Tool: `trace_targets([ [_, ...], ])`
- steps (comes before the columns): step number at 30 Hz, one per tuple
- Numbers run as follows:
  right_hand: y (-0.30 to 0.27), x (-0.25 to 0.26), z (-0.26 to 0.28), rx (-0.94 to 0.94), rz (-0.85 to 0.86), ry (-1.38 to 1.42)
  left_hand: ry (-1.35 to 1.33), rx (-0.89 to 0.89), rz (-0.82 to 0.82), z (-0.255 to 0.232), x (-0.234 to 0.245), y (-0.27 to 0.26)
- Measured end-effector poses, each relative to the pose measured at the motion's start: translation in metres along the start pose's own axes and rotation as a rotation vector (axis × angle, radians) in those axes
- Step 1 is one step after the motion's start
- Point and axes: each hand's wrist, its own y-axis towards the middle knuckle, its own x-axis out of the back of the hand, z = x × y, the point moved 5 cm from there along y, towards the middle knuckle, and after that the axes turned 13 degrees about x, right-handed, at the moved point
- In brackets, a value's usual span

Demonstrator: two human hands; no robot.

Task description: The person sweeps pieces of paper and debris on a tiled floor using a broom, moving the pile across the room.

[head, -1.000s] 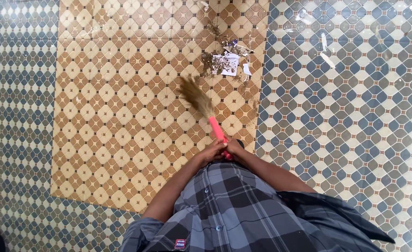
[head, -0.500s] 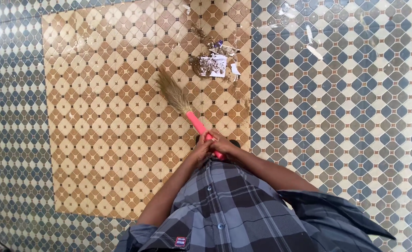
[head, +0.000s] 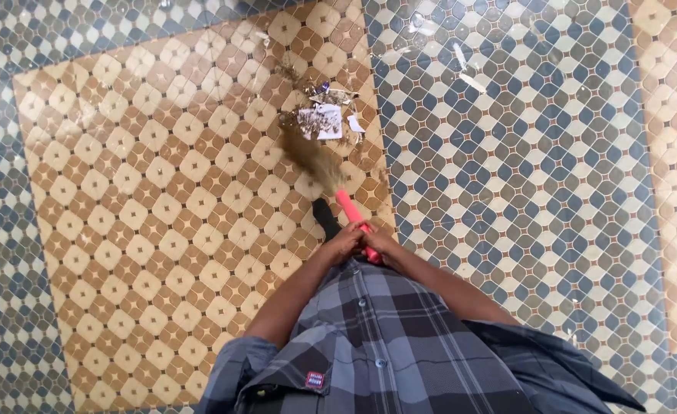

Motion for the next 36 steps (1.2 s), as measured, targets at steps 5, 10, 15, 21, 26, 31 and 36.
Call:
trace_targets([
  [5, -0.034, 0.000, 0.020, 0.107, -0.038, -0.003, 0.072, 0.059, -0.080, -0.008, -0.002, 0.008],
  [10, -0.094, 0.006, 0.056, 0.097, -0.129, -0.054, 0.274, -0.052, 0.042, -0.011, -0.030, 0.001],
  [15, -0.125, 0.013, 0.061, 0.167, -0.117, -0.099, 0.316, -0.030, 0.089, -0.011, -0.049, -0.017],
  [21, -0.127, 0.004, 0.058, 0.208, -0.130, -0.142, 0.225, -0.021, 0.089, -0.012, -0.051, -0.039],
  [26, -0.138, -0.006, 0.059, 0.250, -0.011, -0.296, 0.038, -0.051, 0.200, 0.004, -0.042, -0.058],
  [31, -0.135, -0.028, 0.065, 0.128, 0.116, -0.360, -0.112, -0.018, 0.106, 0.027, -0.023, -0.062],
  [36, -0.098, -0.048, 0.053, 0.004, 0.202, -0.229, -0.089, -0.115, 0.067, 0.035, -0.001, -0.037],
])
